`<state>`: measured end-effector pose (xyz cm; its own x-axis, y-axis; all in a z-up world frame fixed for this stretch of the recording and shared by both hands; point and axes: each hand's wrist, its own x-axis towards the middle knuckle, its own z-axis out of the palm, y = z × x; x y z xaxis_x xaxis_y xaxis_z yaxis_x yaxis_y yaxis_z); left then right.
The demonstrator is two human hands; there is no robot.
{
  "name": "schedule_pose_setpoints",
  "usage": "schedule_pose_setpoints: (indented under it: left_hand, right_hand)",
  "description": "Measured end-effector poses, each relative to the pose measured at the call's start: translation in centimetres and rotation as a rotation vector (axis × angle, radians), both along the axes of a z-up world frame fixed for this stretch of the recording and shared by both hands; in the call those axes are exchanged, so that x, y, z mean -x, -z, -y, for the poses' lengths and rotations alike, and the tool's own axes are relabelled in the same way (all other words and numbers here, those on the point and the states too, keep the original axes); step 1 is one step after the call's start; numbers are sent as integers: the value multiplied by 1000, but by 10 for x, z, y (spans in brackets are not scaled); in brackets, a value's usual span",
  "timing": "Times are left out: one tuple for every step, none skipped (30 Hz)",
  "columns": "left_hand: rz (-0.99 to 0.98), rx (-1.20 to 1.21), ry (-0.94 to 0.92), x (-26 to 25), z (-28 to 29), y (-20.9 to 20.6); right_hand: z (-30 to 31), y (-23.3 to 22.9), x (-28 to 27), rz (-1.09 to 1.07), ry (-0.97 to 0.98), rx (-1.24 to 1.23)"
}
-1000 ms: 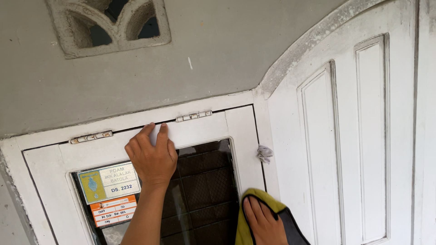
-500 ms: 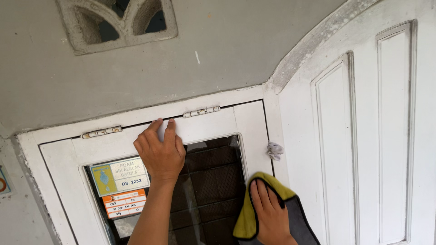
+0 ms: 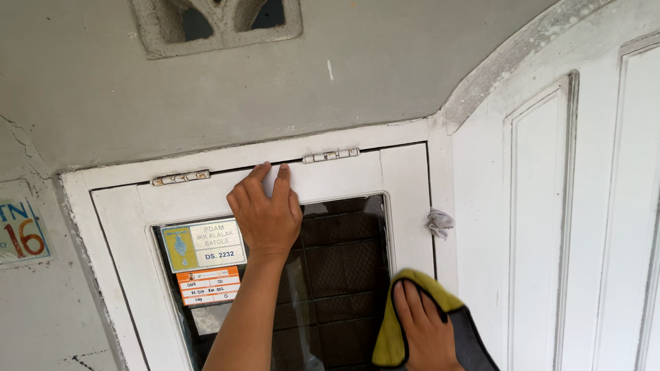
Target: The person cleans a small window in a white door by spraying it with a cleaning solution and wiping the glass and frame with a cloth.
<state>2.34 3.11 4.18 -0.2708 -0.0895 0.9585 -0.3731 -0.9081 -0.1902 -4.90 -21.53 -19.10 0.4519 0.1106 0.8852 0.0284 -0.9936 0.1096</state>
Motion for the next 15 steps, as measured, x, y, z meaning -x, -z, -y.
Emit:
schedule_pose_setpoints:
  left_hand:
    - [0,-1,1,0,0,0]
    - [-1,-2,3,0,0,0]
    - [-5,0,0,0,-1,1]
    - [-4,-1,-1,0,0,1]
    - [-3,-2,-1,0,0,1]
    - [-5,-2,4,0,0,0]
    - [-7,-2,10,1,0,0]
    - [-11,2,11,1,-1,1]
    - [-5,5,6,1,-1,1]
    - [0,4,0,1,0,0]
    - [6,3,-7,1,0,0]
    - [8,4,-5,1,1,-1]
    - [9,5,-4,1,1,-2]
    - [6,7,0,1,2,0]
    - [7,8,-8,1,2,1]
  right_hand:
    - [-6,-20,7,12,-15,-28]
    - [-13,-37,14,22,-30,-55]
    - [-20,-52,18,33,-45,-83]
    - [-27,-64,20,73,-59,-90]
    - [-34,-73,20,112,-73,-98]
    - [-38,-80,20,156,-88,-104]
    - [-42,-83,19,127,-72,-105]
    - [-45,-82,18,95,-60,-102]
    - [-48,-79,16,63,-48,-100]
    - [-50,-74,14,-15,-35,-107]
    - [-52,-67,12,-93,-21,-114]
    - [-54,-59,10,-171,-5,-120]
    - [-58,-51,5,-134,-14,-93]
    - [-64,-44,-1,-102,-21,-67]
    - [-68,-39,-7,-70,-28,-40]
